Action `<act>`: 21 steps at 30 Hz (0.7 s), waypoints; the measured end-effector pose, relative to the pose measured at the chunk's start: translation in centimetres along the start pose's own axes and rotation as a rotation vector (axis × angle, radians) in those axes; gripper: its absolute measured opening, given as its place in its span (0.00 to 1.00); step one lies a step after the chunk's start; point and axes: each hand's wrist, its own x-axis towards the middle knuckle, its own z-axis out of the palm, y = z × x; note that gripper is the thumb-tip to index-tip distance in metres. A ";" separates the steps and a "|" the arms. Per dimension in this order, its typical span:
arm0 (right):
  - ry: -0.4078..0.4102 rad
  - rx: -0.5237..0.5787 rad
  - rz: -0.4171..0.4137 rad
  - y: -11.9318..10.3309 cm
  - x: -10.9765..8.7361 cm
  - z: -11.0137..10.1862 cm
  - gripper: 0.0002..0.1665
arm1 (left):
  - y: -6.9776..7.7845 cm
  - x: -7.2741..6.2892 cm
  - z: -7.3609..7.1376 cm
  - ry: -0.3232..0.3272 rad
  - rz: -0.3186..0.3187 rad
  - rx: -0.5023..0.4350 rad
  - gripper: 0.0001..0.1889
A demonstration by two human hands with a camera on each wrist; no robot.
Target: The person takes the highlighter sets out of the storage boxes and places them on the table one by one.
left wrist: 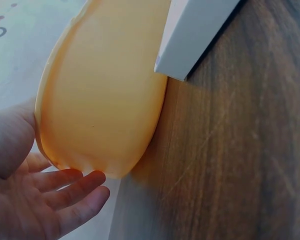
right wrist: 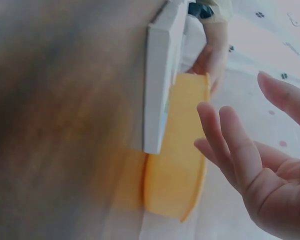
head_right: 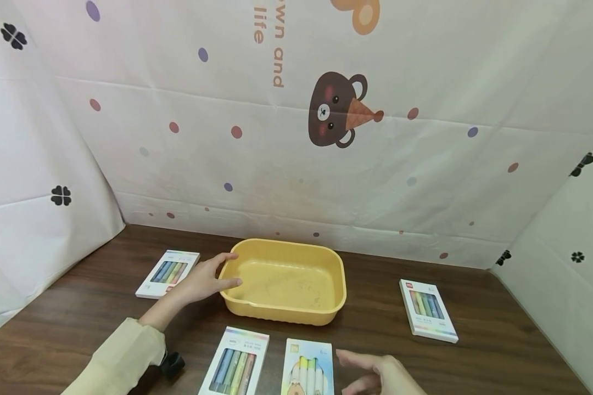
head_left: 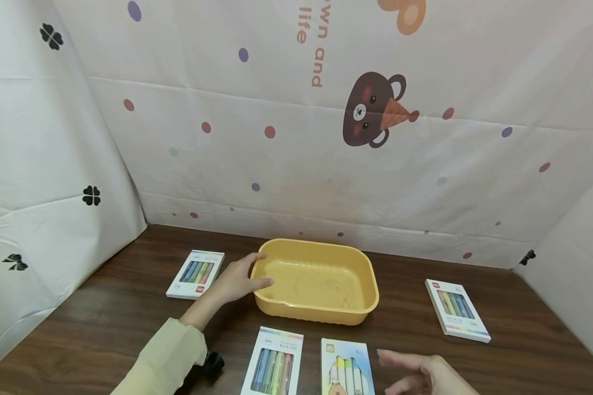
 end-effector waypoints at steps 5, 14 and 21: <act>0.058 -0.008 0.012 -1.0 0.0 -0.3 0.30 | 0.0 -0.1 0.1 0.012 0.011 0.007 0.33; 0.196 -0.253 -0.012 -2.6 0.8 -0.6 0.35 | -0.3 -0.3 -0.3 0.066 0.060 0.087 0.34; 0.345 -0.427 -0.082 -3.6 1.3 -1.6 0.33 | -0.7 -1.2 -1.5 0.092 0.049 0.094 0.33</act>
